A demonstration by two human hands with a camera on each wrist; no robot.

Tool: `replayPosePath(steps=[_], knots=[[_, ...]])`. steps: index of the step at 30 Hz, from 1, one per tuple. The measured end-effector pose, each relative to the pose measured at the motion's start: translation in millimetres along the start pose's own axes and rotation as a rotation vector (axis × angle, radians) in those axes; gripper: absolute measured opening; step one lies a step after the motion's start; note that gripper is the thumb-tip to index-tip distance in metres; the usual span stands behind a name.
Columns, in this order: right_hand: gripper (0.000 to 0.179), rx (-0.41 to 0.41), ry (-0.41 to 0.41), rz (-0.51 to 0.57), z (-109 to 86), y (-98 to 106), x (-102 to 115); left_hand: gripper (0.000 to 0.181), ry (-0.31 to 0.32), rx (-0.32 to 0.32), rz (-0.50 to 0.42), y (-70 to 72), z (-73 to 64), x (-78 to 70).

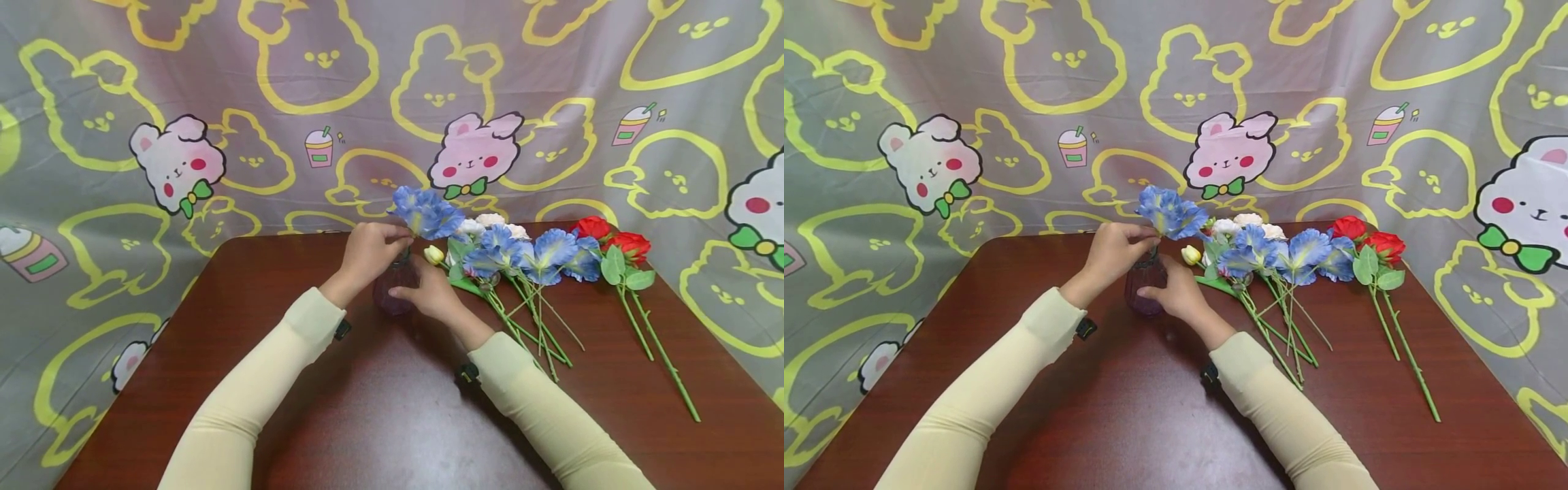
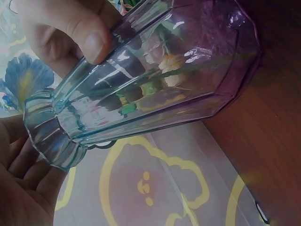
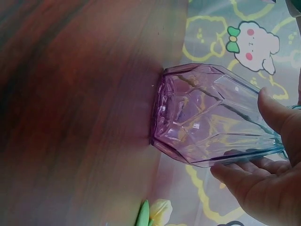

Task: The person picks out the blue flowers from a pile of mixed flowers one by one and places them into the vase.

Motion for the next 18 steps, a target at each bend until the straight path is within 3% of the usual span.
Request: replayPosePath(steps=[8, 18], knots=[[0.071, 0.002, 0.003, -0.008, -0.6, 0, 1, 0.015, 0.011, -0.001, 0.001, 0.2, -1.6, 3.5], [0.070, 0.002, -0.006, -0.013, 0.6, -2, -2, 0.017, 0.081, 0.008, -0.064, 0.3, -3.8, 11.3]])
Point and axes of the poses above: each hand's wrist, its own z-axis towards the middle knuckle, its own y-axis out of the back of the hand, x = y × z, the point moved 9 cm from there along z, towards the middle knuckle, and after that the axes turned 14 degrees about -x, right-handed, at the moved point
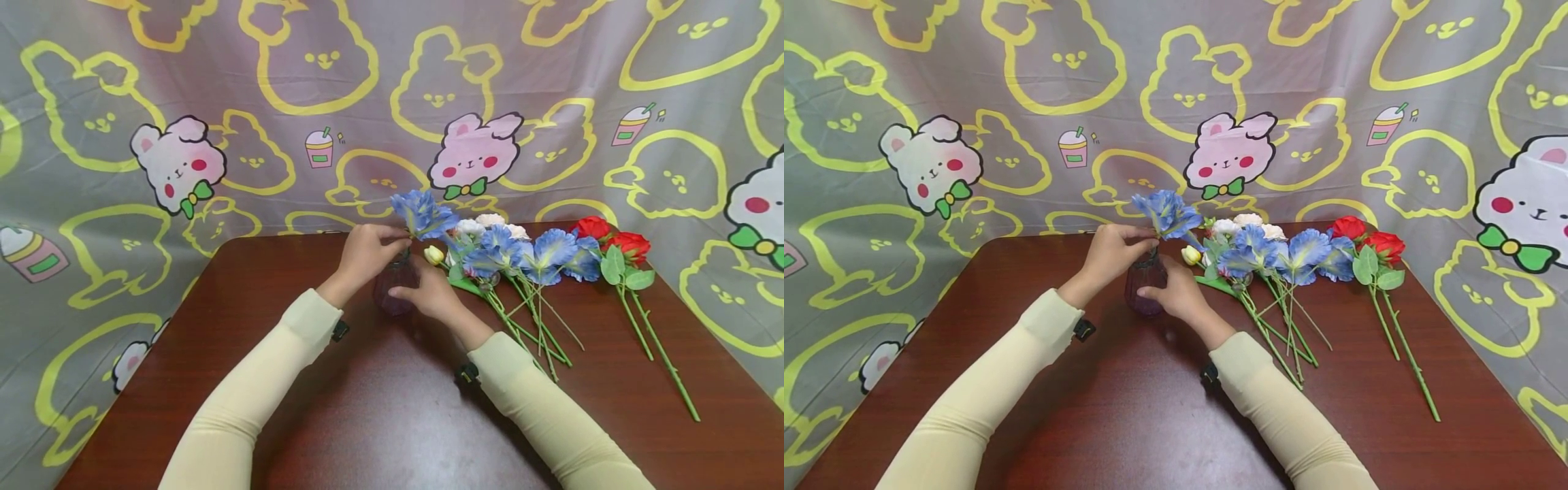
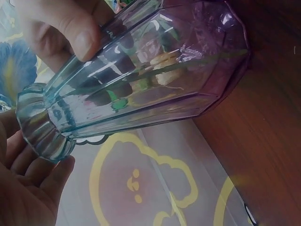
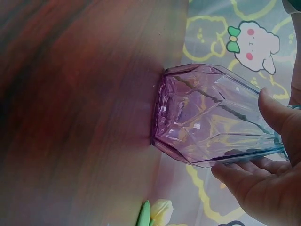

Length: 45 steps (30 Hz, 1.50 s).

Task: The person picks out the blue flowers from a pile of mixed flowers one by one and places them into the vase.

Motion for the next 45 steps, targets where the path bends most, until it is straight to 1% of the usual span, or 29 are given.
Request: replayPosePath(steps=[3, 8, 11, 14, 16, 19, 23, 26, 30, 33, 40, 45], knots=[[0.071, 0.002, -0.004, -0.005, 0.3, 0, -1, 0.018, 0.030, 0.006, -0.031, 1.7, -0.8, 3.2], [0.072, 0.003, -0.014, 0.006, 0.4, 0, -1, 0.022, 0.079, -0.002, -0.108, 10.4, -3.8, 9.5], [0.070, 0.001, -0.015, 0.019, 0.8, 0, 0, 0.032, 0.123, -0.006, -0.158, 15.6, -8.0, 18.6], [0.068, -0.002, -0.018, 0.027, 1.0, 0, 0, 0.045, 0.174, 0.019, -0.205, 17.3, -15.7, 29.9], [0.066, -0.005, -0.021, 0.029, 0.7, 1, 0, 0.053, 0.207, 0.046, -0.243, 15.9, -22.2, 37.4], [0.066, -0.015, -0.019, 0.013, 0.1, 2, 1, 0.061, 0.265, 0.087, -0.337, 10.7, -33.3, 47.4], [0.065, -0.031, -0.014, 0.008, -0.8, 3, 2, 0.063, 0.337, 0.113, -0.445, 0.9, -47.2, 59.8], [0.063, -0.035, -0.017, 0.023, -1.0, 3, 2, 0.060, 0.376, 0.108, -0.492, -5.4, -55.7, 66.7], [0.062, -0.041, -0.015, 0.029, -1.0, 4, 2, 0.050, 0.398, 0.085, -0.504, -10.3, -61.9, 72.9], [0.062, -0.044, -0.010, 0.028, -1.0, 3, 2, 0.042, 0.396, 0.072, -0.504, -11.6, -64.1, 74.9], [0.062, -0.037, -0.020, 0.029, -1.1, 3, 1, 0.039, 0.409, 0.077, -0.491, 4.1, -62.0, 48.9], [0.061, -0.040, -0.019, 0.030, -0.5, 2, 1, 0.038, 0.406, 0.063, -0.472, 5.1, -61.9, 50.5]])
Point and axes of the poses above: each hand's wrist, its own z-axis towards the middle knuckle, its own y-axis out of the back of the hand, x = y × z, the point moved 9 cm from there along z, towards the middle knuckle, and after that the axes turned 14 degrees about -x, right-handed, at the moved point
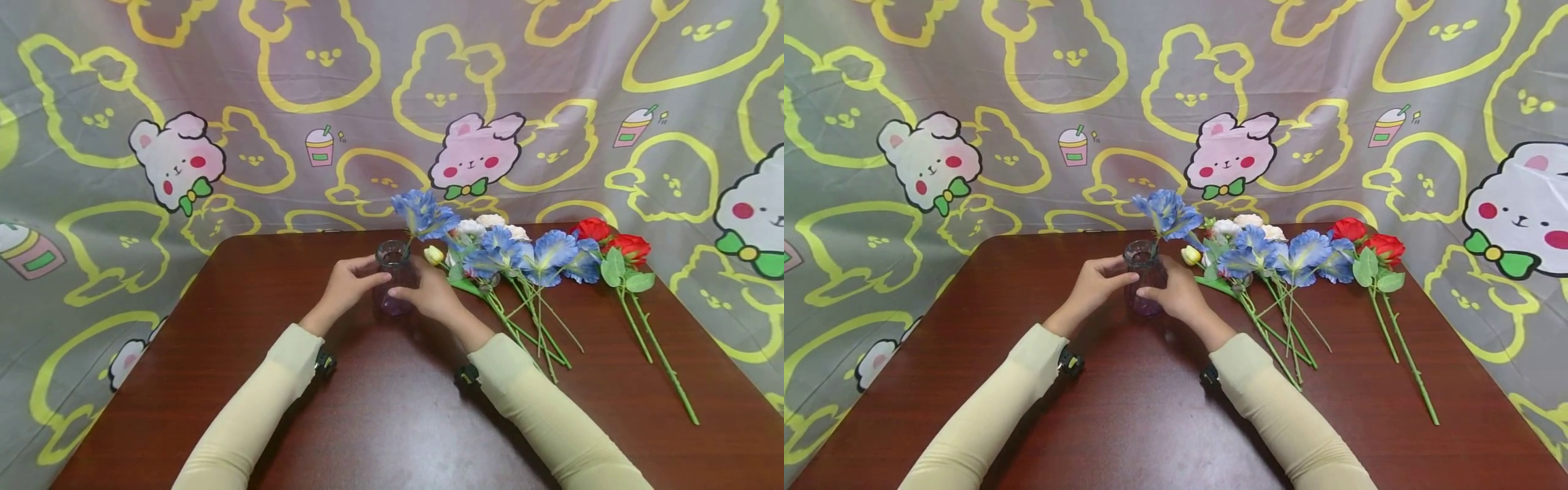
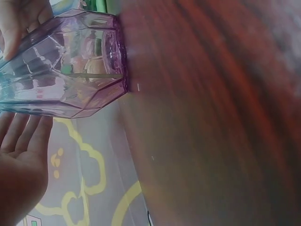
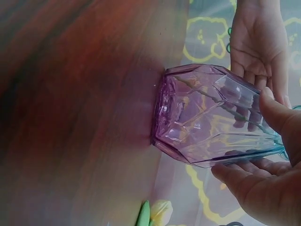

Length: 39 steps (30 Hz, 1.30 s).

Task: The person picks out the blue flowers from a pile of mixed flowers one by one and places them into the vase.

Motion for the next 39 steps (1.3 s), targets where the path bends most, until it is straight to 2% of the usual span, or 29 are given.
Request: replayPosePath(steps=[8, 17, 20, 25, 33, 39], knots=[[0.061, 0.008, 0.021, -0.012, 1.2, -1, 1, 0.038, -0.008, -0.025, 0.056, 2.4, 0.1, -0.5], [0.067, 0.085, 0.092, -0.040, 2.3, 8, 4, 0.037, -0.013, -0.020, 0.063, 1.6, 0.5, 1.3], [0.071, 0.116, 0.072, -0.080, -0.2, 19, -2, 0.039, -0.003, -0.025, 0.072, 1.2, 4.7, 15.9], [0.068, 0.140, 0.023, -0.144, -5.7, 51, -14, 0.042, 0.014, -0.034, 0.065, -0.9, 11.9, 38.3], [0.063, 0.114, -0.005, -0.299, -9.6, 124, -35, 0.044, 0.019, -0.039, 0.045, -0.3, 13.5, 40.6], [0.063, 0.094, -0.081, -0.373, -15.0, 172, -52, 0.044, 0.030, -0.038, 0.036, 1.9, 12.7, 40.9]])
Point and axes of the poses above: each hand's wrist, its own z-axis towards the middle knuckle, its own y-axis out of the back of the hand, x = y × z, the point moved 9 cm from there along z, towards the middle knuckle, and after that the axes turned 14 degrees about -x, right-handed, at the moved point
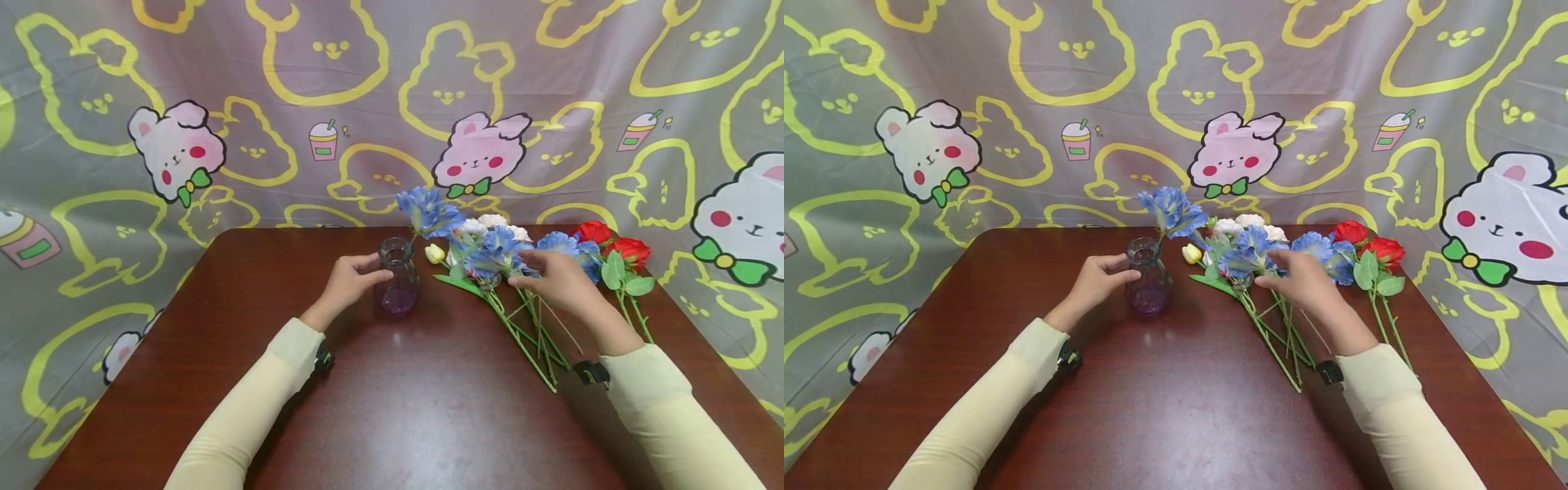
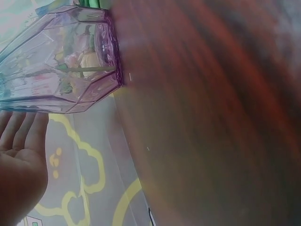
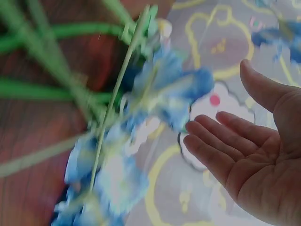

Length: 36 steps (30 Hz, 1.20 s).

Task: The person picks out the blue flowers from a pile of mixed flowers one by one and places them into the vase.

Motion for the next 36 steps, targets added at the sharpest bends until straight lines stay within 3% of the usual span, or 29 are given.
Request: replayPosePath(steps=[5, 9, 15, 20, 24, 36], knots=[[0.063, -0.067, -0.016, -0.049, -7.4, 23, -24, 0.044, 0.007, 0.000, 0.000, -0.6, 0.8, 2.4], [0.060, -0.094, -0.020, -0.061, -13.4, 29, -41, 0.044, 0.002, -0.003, 0.006, -0.7, 1.1, 3.0], [0.054, -0.065, -0.051, -0.083, -21.3, 20, -63, 0.045, 0.010, -0.011, 0.017, 1.1, -0.5, -0.5], [0.045, 0.020, -0.080, -0.117, -25.5, 7, -76, 0.044, 0.006, -0.009, 0.017, 0.5, -1.3, -2.0], [0.036, 0.067, -0.085, -0.121, -28.6, 0, -79, 0.044, 0.002, -0.007, 0.012, -0.3, 0.0, 1.5], [0.019, 0.091, -0.068, -0.125, -33.1, -11, -84, 0.045, 0.014, -0.004, 0.015, -0.5, 0.0, 2.4]])
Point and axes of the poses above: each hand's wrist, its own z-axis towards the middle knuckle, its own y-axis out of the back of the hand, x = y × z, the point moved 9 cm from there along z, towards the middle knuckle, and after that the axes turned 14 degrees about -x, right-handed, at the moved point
